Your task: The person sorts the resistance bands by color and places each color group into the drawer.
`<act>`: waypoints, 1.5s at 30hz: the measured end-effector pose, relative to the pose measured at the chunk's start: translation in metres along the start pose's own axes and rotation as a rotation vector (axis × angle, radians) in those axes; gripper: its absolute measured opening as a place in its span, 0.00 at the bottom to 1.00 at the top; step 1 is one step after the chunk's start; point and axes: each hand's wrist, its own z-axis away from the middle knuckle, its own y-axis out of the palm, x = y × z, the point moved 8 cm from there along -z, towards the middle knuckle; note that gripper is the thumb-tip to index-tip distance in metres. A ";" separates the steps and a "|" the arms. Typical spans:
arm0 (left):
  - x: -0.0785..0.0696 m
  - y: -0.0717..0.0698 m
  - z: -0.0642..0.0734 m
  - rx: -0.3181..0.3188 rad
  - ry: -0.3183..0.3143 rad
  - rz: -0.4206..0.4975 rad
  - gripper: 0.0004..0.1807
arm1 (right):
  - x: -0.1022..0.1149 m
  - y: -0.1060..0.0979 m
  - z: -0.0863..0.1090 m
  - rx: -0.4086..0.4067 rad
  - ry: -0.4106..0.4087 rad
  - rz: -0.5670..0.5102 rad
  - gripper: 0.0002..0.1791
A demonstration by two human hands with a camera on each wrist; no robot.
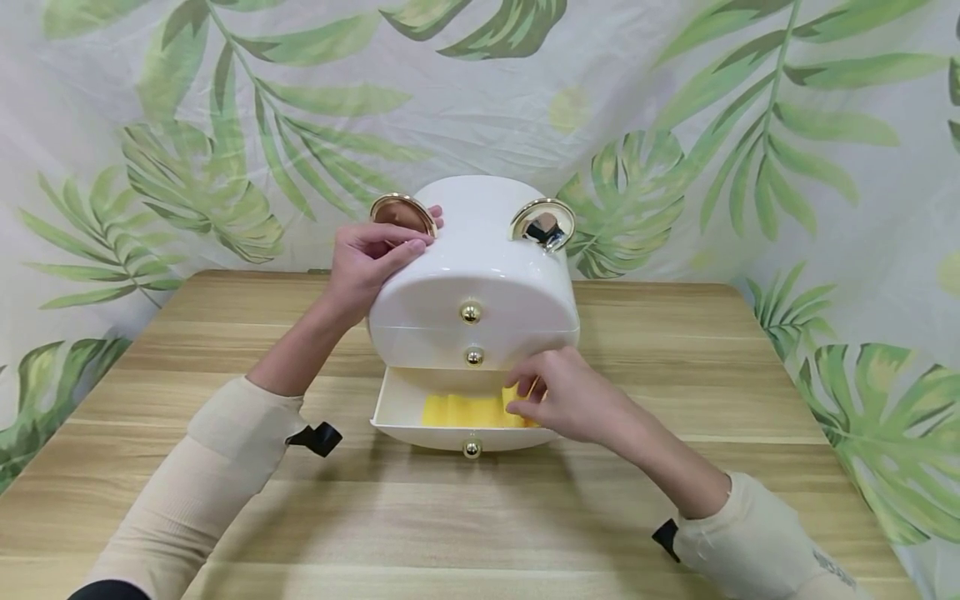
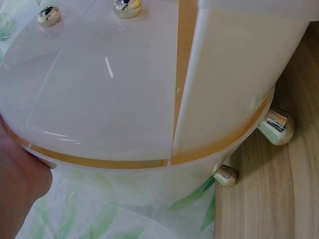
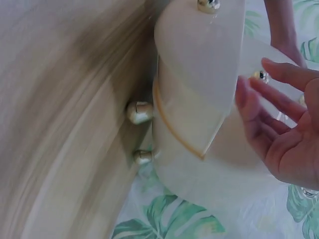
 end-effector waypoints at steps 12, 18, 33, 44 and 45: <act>-0.001 0.001 0.001 0.003 0.001 0.023 0.05 | 0.020 0.071 0.017 0.367 -0.038 -0.299 0.18; 0.000 0.001 0.000 0.006 0.001 0.042 0.03 | 0.017 0.089 0.016 0.270 -0.125 -0.096 0.17; -0.001 0.000 -0.001 0.004 0.015 0.025 0.04 | 0.005 0.092 0.008 0.089 -0.168 -0.122 0.13; -0.001 0.000 0.000 0.003 -0.007 0.017 0.09 | -0.002 0.089 -0.005 0.061 -0.155 -0.089 0.13; -0.001 -0.001 0.000 0.002 -0.008 0.016 0.09 | -0.002 0.089 -0.006 0.061 -0.156 -0.085 0.13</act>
